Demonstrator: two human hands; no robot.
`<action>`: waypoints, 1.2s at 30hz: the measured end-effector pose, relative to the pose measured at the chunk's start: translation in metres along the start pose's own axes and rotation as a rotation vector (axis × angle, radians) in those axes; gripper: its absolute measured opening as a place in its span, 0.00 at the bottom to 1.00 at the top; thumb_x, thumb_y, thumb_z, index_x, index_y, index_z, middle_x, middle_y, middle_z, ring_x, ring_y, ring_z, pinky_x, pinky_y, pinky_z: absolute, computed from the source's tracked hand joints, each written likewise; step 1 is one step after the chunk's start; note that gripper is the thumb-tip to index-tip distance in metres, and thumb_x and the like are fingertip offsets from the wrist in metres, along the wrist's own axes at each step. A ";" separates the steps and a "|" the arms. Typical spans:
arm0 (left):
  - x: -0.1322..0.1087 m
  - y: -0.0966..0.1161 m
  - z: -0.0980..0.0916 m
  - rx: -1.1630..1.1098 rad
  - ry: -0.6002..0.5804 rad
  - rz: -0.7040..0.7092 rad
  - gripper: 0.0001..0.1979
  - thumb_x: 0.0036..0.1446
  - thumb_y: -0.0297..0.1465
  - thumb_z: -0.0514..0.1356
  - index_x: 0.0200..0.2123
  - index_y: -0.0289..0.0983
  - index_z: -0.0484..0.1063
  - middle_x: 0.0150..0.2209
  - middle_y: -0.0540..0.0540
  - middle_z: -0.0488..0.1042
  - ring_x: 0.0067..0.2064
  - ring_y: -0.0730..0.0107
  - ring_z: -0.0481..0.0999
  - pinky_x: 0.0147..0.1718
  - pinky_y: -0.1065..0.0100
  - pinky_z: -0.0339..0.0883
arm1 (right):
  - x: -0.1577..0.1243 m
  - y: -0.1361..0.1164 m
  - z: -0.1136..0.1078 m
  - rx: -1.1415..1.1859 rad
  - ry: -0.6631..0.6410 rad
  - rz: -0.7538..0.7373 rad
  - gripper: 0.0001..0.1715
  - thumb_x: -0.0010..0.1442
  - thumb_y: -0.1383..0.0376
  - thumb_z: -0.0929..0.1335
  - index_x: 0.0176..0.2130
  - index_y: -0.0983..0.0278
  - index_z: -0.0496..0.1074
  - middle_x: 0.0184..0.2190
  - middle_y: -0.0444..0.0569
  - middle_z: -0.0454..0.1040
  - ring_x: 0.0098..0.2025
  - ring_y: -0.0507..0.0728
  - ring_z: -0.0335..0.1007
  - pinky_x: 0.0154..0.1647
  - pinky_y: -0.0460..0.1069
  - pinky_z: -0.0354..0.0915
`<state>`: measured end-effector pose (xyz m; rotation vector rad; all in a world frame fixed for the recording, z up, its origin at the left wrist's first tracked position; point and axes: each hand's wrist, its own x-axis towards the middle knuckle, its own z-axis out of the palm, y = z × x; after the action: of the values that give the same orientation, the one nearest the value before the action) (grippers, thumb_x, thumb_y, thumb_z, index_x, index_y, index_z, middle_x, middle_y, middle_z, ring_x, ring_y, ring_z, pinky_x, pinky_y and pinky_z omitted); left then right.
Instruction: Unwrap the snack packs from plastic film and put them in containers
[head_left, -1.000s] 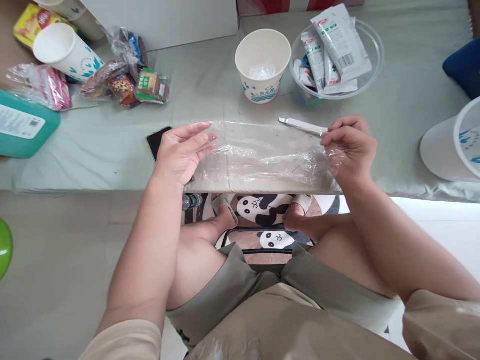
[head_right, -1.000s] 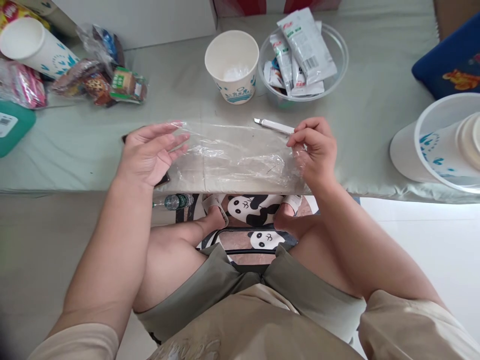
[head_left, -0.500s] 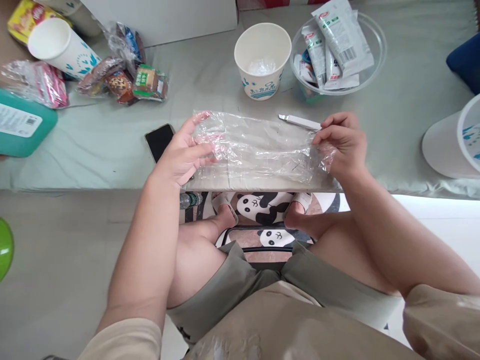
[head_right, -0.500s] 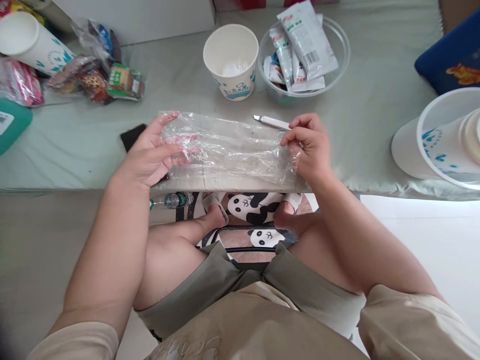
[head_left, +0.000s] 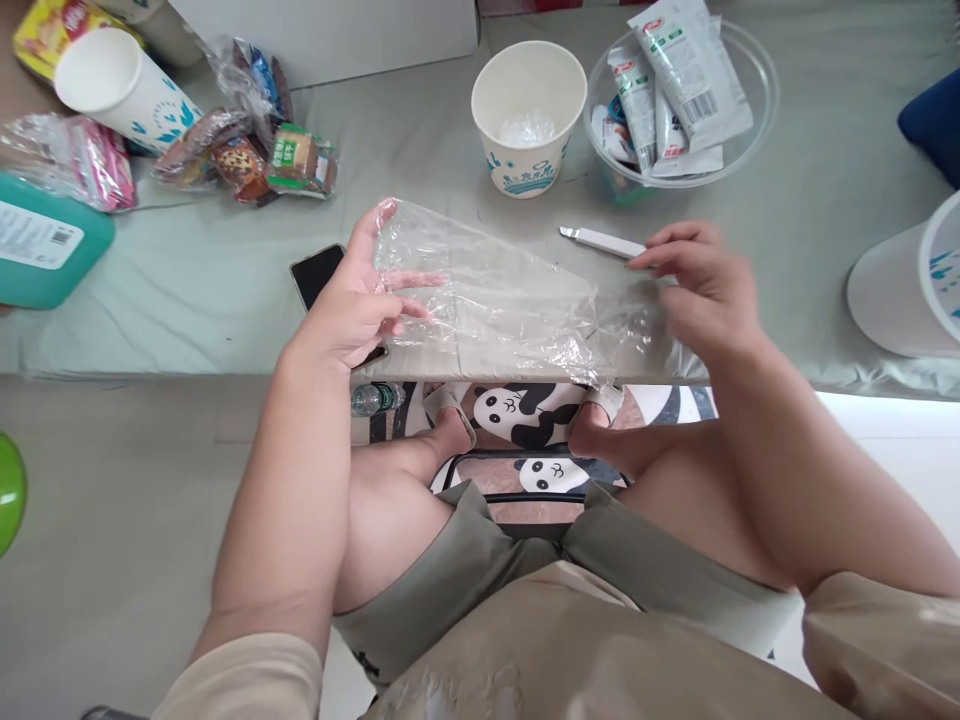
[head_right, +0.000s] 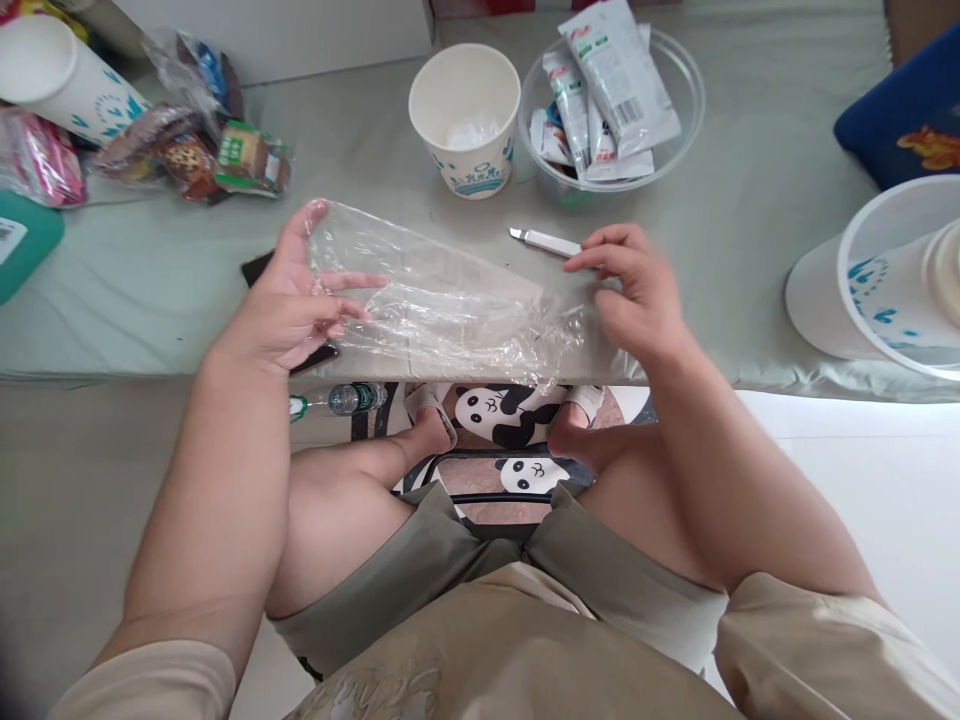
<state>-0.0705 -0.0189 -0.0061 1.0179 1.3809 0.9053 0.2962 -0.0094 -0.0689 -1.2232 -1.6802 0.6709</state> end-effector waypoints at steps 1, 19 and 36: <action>-0.001 0.001 -0.002 0.014 -0.036 -0.021 0.58 0.44 0.20 0.73 0.73 0.55 0.51 0.42 0.48 0.83 0.41 0.61 0.83 0.33 0.70 0.66 | 0.002 0.003 -0.005 0.112 0.064 0.019 0.20 0.45 0.74 0.66 0.35 0.58 0.80 0.42 0.50 0.75 0.46 0.58 0.75 0.42 0.56 0.71; -0.002 0.008 0.027 0.177 -0.271 -0.103 0.36 0.43 0.15 0.61 0.57 0.42 0.75 0.39 0.43 0.82 0.26 0.69 0.79 0.20 0.73 0.56 | -0.002 -0.075 0.054 0.340 -0.844 0.364 0.10 0.56 0.60 0.73 0.33 0.63 0.71 0.20 0.37 0.63 0.24 0.49 0.57 0.26 0.48 0.55; 0.004 -0.013 0.094 -0.190 -0.171 -0.184 0.12 0.51 0.26 0.71 0.37 0.37 0.73 0.28 0.53 0.73 0.29 0.75 0.76 0.33 0.70 0.73 | -0.006 -0.045 0.055 0.317 -0.117 0.343 0.15 0.65 0.50 0.70 0.36 0.54 0.64 0.17 0.36 0.60 0.16 0.51 0.54 0.17 0.50 0.59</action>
<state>0.0226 -0.0228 -0.0253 0.7909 1.1983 0.7778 0.2275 -0.0265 -0.0569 -1.2682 -1.3976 1.1903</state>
